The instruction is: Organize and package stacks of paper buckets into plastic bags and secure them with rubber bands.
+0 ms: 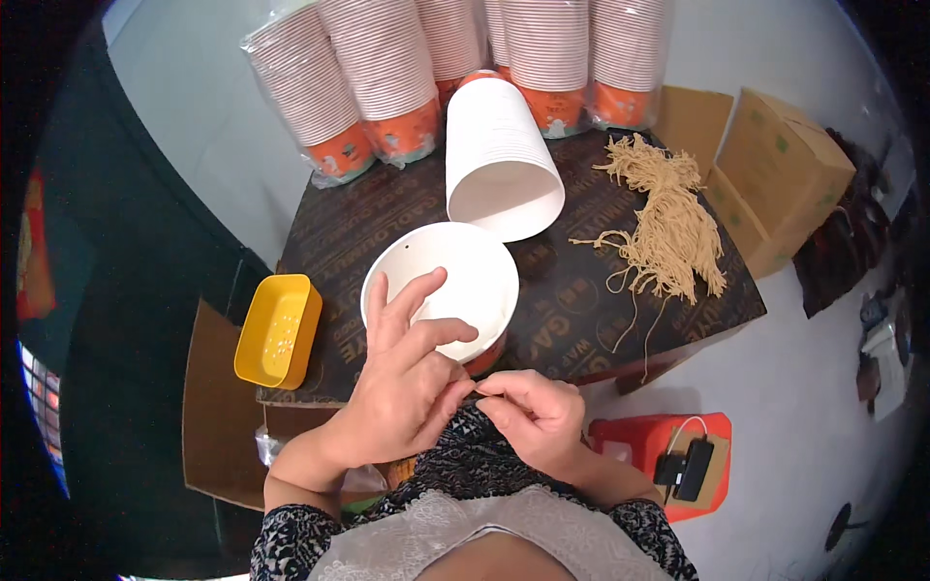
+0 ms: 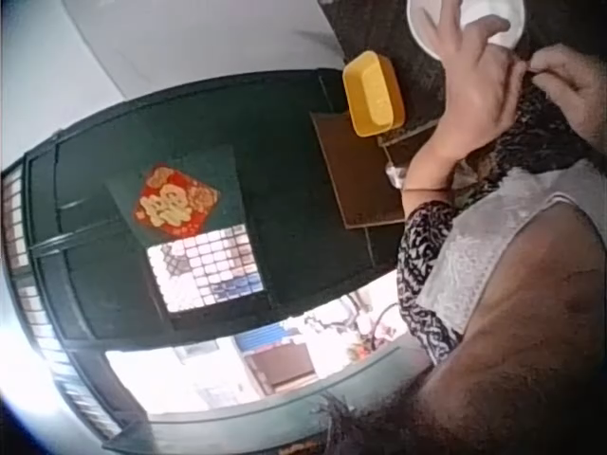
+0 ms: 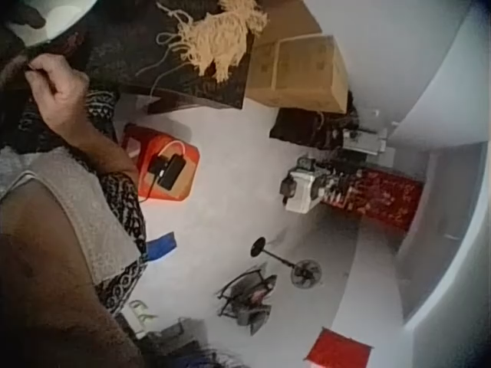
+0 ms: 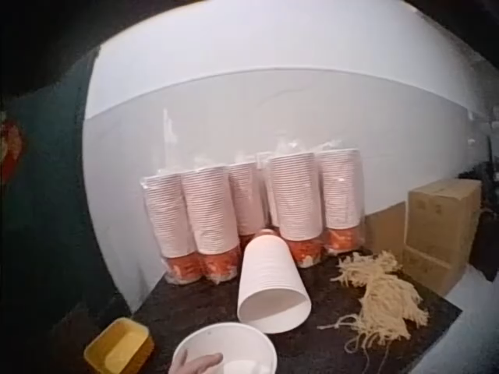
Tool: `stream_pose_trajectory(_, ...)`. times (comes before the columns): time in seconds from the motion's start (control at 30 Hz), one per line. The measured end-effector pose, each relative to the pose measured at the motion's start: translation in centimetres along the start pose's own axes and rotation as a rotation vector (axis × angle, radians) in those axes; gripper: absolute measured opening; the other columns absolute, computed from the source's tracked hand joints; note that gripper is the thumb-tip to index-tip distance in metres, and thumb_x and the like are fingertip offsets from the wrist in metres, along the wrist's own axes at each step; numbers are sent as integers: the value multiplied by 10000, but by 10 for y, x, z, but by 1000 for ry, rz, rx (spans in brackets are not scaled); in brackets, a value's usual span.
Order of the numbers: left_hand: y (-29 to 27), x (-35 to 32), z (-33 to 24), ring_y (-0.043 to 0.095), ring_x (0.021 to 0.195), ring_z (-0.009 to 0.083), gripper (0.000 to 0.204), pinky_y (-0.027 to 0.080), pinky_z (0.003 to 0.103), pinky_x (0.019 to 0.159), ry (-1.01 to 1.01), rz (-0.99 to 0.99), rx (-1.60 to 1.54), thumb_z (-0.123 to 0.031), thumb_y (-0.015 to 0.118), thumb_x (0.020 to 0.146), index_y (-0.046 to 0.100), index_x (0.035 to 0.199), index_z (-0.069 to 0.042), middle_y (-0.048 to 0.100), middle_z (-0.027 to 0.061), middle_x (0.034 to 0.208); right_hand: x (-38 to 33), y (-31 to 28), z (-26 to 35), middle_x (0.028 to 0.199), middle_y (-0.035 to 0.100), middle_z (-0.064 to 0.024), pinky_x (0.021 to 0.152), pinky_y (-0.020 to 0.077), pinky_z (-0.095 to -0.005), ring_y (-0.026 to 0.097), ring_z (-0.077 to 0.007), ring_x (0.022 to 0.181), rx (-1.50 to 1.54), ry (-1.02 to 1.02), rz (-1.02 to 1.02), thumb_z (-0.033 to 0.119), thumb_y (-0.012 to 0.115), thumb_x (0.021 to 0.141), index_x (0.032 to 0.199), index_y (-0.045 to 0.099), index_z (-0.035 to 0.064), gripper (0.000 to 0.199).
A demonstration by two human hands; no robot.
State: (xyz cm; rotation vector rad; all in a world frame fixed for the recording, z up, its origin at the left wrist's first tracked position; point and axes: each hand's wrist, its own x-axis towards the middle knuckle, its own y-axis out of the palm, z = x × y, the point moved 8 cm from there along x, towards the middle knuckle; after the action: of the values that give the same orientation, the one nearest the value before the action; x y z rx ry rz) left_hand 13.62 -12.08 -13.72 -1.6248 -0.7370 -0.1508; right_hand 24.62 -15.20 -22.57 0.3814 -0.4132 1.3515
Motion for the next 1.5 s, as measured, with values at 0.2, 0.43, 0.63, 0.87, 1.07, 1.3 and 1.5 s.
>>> stream_pose_trajectory(0.2, 3, 1, -3, 431, 1285, 424, 154, 136, 678, 1083, 31, 0, 45, -30, 715, 732, 568, 774, -52, 578, 110, 1098, -5, -5, 9, 655, 627, -45, 517, 438, -214, 579, -60, 561, -119, -196, -109, -60, 682, 799, 906, 649, -2, 126)
stream_pose_trajectory(0.43, -12, 1, 25, 583, 1133, 312, 88, 226, 596, 1115, -151, -121, 4, -15, 606, 797, 546, 759, -68, 633, 88, 986, -9, -13, -4, 567, 558, -26, 453, 386, -224, 510, -59, 482, -213, -224, -250, -84, 673, 775, 821, 608, 10, 123)
stream_pose_trajectory(0.63, -4, -3, 32, 624, 1050, 280, 36, 204, 577, 1131, -207, -44, -57, -68, 636, 795, 606, 785, -83, 649, 60, 883, -4, -8, -9, 544, 531, -31, 442, 370, -229, 489, -66, 455, -299, -245, -263, -79, 677, 775, 797, 588, 20, 134)
stream_pose_trajectory(0.87, -5, -1, 36, 635, 1012, 276, 35, 230, 565, 1123, -201, -22, -34, -23, 638, 807, 616, 811, -50, 646, 73, 861, 0, -7, -13, 534, 538, -38, 437, 381, -237, 515, -73, 450, -307, -206, -257, -72, 672, 782, 792, 578, 18, 131)
stream_pose_trajectory(1.07, 4, 5, 44, 618, 1044, 283, 96, 238, 553, 1123, -225, 134, -84, -32, 627, 827, 645, 921, -46, 650, 83, 938, 2, -4, -15, 543, 553, -44, 444, 394, -231, 531, -76, 455, -310, -195, -236, -66, 672, 790, 796, 577, 16, 126)
stream_pose_trajectory(1.3, 27, 17, 59, 600, 1021, 306, 233, 365, 462, 1031, -185, 376, -370, -48, 619, 847, 660, 1076, -31, 653, 133, 1028, 7, -2, -12, 555, 566, -45, 450, 402, -232, 547, -78, 468, -289, -224, -239, -66, 676, 794, 809, 585, 13, 122)
stream_pose_trajectory(1.5, 42, 28, 55, 592, 996, 310, 215, 398, 409, 986, -14, 507, -378, -84, 609, 856, 666, 1055, -24, 668, 136, 970, 9, 0, -16, 558, 566, -47, 452, 406, -234, 544, -80, 471, -300, -255, -263, -66, 681, 791, 825, 595, 10, 119)
